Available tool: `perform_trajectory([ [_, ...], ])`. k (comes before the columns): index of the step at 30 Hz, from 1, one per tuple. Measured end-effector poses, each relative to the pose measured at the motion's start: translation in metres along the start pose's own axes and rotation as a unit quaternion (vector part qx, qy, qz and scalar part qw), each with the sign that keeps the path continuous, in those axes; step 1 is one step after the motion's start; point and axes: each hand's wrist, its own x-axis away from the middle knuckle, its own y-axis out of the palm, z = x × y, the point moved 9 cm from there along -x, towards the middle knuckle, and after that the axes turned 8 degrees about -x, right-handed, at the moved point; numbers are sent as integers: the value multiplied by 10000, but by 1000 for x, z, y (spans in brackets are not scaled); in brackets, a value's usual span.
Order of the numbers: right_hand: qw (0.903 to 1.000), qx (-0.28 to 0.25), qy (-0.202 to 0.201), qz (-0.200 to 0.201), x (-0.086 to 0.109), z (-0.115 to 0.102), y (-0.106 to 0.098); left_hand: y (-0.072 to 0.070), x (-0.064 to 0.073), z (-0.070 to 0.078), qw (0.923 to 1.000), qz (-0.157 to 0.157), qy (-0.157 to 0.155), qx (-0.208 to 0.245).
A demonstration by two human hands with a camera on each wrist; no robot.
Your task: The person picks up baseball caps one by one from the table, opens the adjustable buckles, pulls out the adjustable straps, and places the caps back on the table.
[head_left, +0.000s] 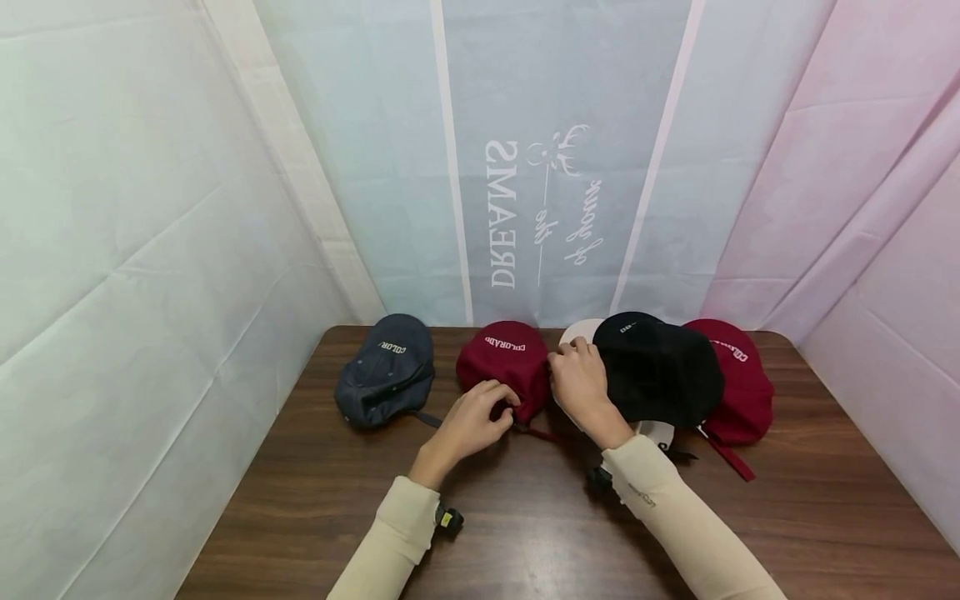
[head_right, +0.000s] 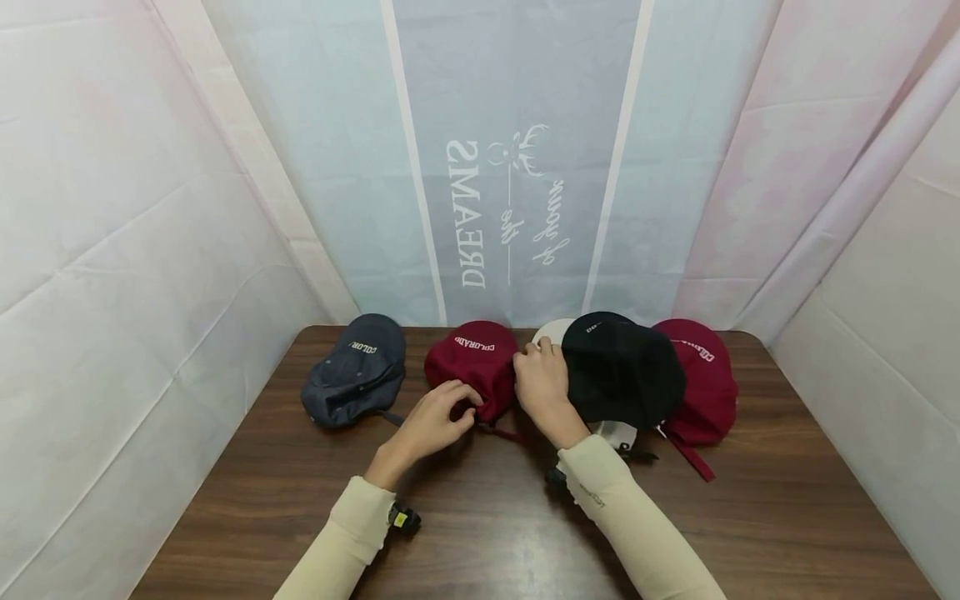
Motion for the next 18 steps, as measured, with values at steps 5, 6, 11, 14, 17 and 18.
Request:
perform_trajectory([
  [5,9996,-69,-65,258,2,-2,-7,0,2,-1,10000,-75,-37,12],
  [6,9994,-97,-76,308,2,-2,-9,1,2,-1,9999,-111,-55,21],
  [11,9988,-242,-116,402,4,-4,-16,0,4,-4,9996,-228,-115,108],
  [14,9985,-287,-151,443,5,-5,-20,-2,5,-5,9996,-208,-120,150],
  [17,9980,-369,-168,483,7,-6,-23,-6,7,-6,9997,-137,-124,177],
  [18,9978,-397,-169,496,7,-6,-25,-7,8,-6,9997,-120,-129,173],
])
